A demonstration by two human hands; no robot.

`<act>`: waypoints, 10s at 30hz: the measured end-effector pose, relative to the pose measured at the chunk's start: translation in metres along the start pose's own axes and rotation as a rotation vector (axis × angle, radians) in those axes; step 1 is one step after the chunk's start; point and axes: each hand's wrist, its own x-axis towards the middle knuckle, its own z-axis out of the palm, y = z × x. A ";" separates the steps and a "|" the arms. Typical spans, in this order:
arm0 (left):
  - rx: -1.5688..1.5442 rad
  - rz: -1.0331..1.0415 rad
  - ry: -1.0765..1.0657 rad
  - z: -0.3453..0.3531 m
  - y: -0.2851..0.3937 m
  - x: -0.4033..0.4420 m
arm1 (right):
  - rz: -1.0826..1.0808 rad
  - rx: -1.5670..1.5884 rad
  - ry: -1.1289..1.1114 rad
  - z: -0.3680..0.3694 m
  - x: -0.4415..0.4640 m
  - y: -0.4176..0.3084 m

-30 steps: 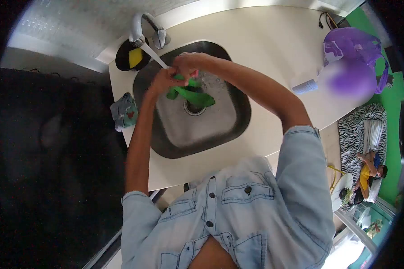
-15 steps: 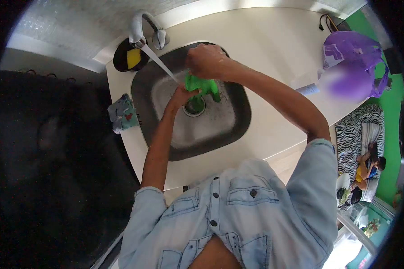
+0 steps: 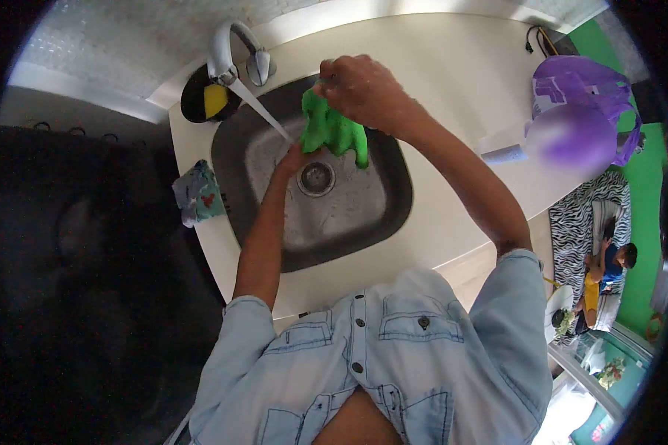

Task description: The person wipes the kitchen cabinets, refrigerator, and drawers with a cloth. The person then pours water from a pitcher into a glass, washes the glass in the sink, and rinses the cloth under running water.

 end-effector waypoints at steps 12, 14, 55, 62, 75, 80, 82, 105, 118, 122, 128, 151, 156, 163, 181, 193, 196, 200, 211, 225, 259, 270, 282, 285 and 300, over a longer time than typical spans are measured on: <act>-0.092 -0.211 0.291 -0.037 0.020 -0.025 | 0.017 0.258 -0.244 0.223 0.059 0.040; -0.173 0.000 0.470 -0.027 0.019 -0.021 | -0.282 -0.025 -0.260 0.219 0.067 0.017; 0.056 -0.019 0.553 -0.090 0.225 -0.063 | 0.148 1.366 -0.297 0.224 -0.049 0.060; -0.256 -0.166 0.513 -0.107 0.191 -0.087 | 0.363 1.446 -0.291 0.208 -0.047 0.109; -0.570 -0.526 0.527 -0.084 0.024 -0.060 | 0.067 0.246 0.139 0.220 0.018 0.154; -0.386 -0.577 0.836 -0.056 -0.056 -0.048 | 0.147 0.417 -0.033 0.332 0.007 0.165; -0.363 -0.576 0.887 -0.058 -0.094 -0.050 | 0.086 0.464 -0.068 0.350 -0.007 0.159; -0.369 -0.190 1.041 -0.065 0.043 -0.071 | 0.926 1.750 -0.011 0.324 -0.037 0.178; -0.057 -0.217 0.902 -0.111 0.126 -0.132 | 0.655 2.172 -0.061 0.203 0.062 0.047; -0.243 -0.157 0.875 -0.128 0.115 -0.140 | 0.687 1.975 0.029 0.170 0.081 0.020; -0.328 -0.139 0.923 -0.119 0.131 -0.135 | 0.830 2.195 0.151 0.178 0.081 0.011; -0.486 -0.116 1.008 -0.090 0.152 -0.114 | 0.409 1.535 0.167 0.303 -0.052 -0.075; -0.528 -0.115 0.967 -0.098 0.145 -0.118 | 0.487 1.552 -0.032 0.287 -0.046 -0.074; -0.481 -0.182 1.010 -0.110 0.148 -0.127 | 0.639 2.073 -0.289 0.295 -0.058 -0.040; -0.440 -0.136 0.887 -0.135 0.141 -0.135 | 1.111 1.543 0.031 0.275 0.005 0.004; -0.488 -0.158 0.907 -0.107 0.142 -0.112 | -0.176 0.647 0.289 0.243 -0.040 -0.059; -0.435 -0.120 0.859 -0.112 0.143 -0.116 | -0.061 1.174 0.140 0.247 -0.041 -0.048; -0.464 -0.133 0.917 -0.114 0.156 -0.121 | 0.781 1.706 0.118 0.281 -0.054 0.006; -0.511 -0.135 0.898 -0.122 0.144 -0.117 | 0.110 1.119 0.265 0.264 -0.069 -0.052; -0.470 -0.135 0.938 -0.112 0.159 -0.112 | 0.148 1.212 0.160 0.281 -0.059 -0.065; 0.449 0.037 0.381 -0.059 0.131 0.018 | -0.151 1.141 -0.045 0.148 0.040 0.049; 0.808 -0.349 0.654 -0.069 0.111 -0.050 | 0.087 0.058 -0.002 0.252 0.035 0.063; 1.389 0.314 0.535 -0.064 0.135 -0.010 | -0.010 0.137 -0.310 0.193 0.031 0.030; 0.684 0.406 0.589 -0.047 0.095 -0.002 | 0.083 0.207 -0.312 0.180 0.025 0.024; 0.160 -0.120 0.436 0.019 0.143 -0.060 | 0.605 2.377 -0.404 0.215 -0.098 0.015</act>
